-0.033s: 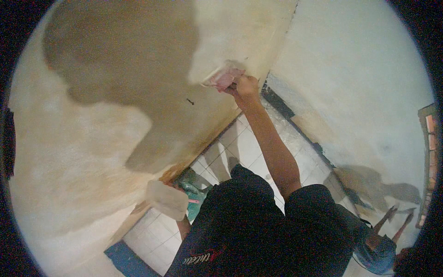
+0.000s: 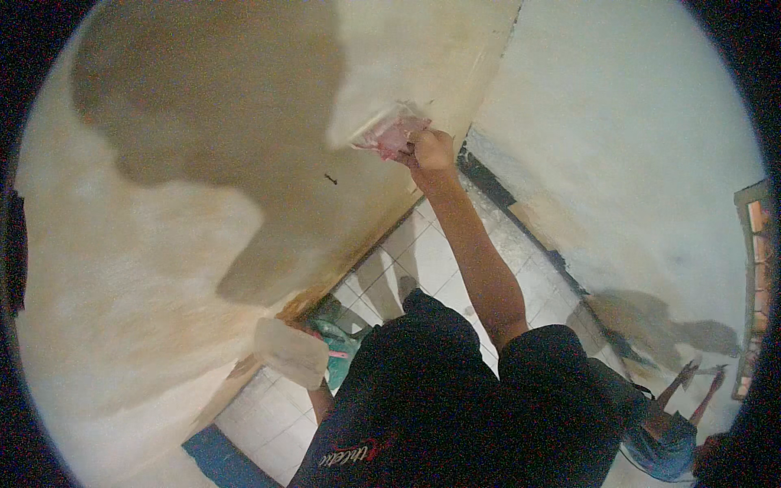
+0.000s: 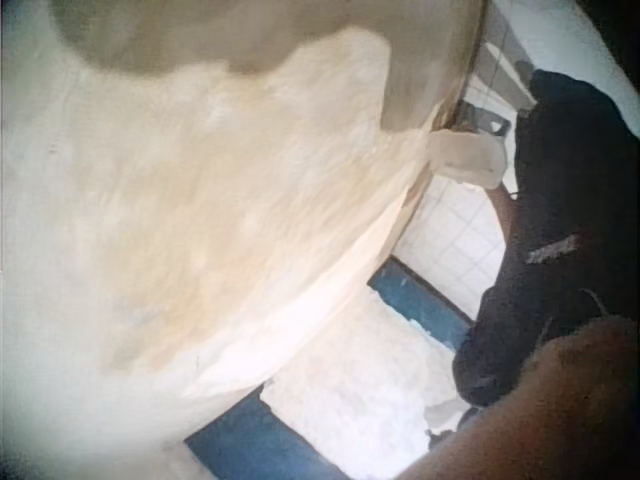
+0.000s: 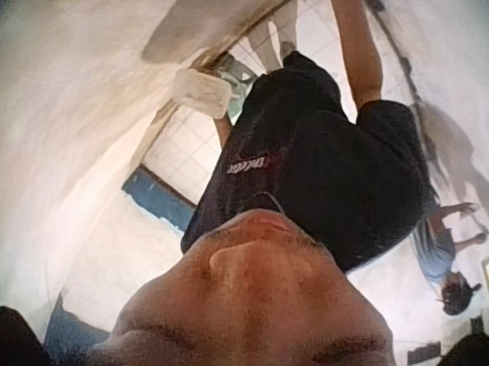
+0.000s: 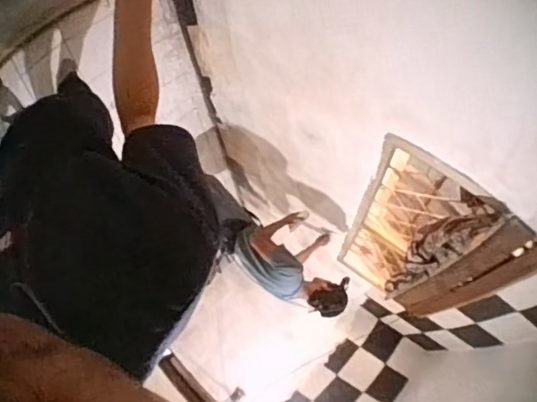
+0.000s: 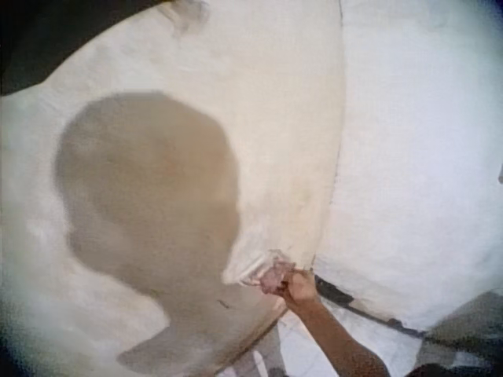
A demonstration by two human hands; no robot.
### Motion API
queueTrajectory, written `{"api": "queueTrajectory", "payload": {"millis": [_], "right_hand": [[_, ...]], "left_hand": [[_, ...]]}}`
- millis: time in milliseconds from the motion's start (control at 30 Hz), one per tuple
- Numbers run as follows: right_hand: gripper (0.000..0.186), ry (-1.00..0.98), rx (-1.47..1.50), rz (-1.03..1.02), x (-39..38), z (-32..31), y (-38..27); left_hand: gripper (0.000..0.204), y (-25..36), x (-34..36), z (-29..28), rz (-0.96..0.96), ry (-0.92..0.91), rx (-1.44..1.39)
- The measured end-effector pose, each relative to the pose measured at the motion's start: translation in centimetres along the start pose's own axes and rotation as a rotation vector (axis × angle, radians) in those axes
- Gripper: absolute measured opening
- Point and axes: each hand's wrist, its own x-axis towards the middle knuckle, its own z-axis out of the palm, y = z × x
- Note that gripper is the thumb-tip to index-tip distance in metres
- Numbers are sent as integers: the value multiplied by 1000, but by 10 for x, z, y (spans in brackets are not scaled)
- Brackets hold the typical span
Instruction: The person applies a white compound to the ceiling and walls using a putty knife, repeatedly taking more compound from a plastic container.
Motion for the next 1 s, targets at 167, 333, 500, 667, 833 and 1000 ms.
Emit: {"api": "queueTrajectory", "payload": {"millis": [167, 333, 500, 667, 833, 1000], "right_hand": [[27, -47, 80, -89, 14, -60, 46], [15, 27, -373, -44, 77, -171, 183], [17, 36, -73, 181, 63, -101, 195], [20, 28, -38, 173, 34, -37, 102], [21, -99, -56, 17, 11, -11, 32], [25, -78, 79, -58, 12, -3, -11]], "left_hand": [[51, -20, -15, 11, 133, 115, 534], [52, -38, -6, 32, 123, 19, 537], [54, -49, -23, 49, 300, 202, 641], [58, -39, -15, 28, 142, -13, 486], [62, -80, 4, 60, 106, 42, 412], [64, -37, 9, 15, 282, 118, 629]]}}
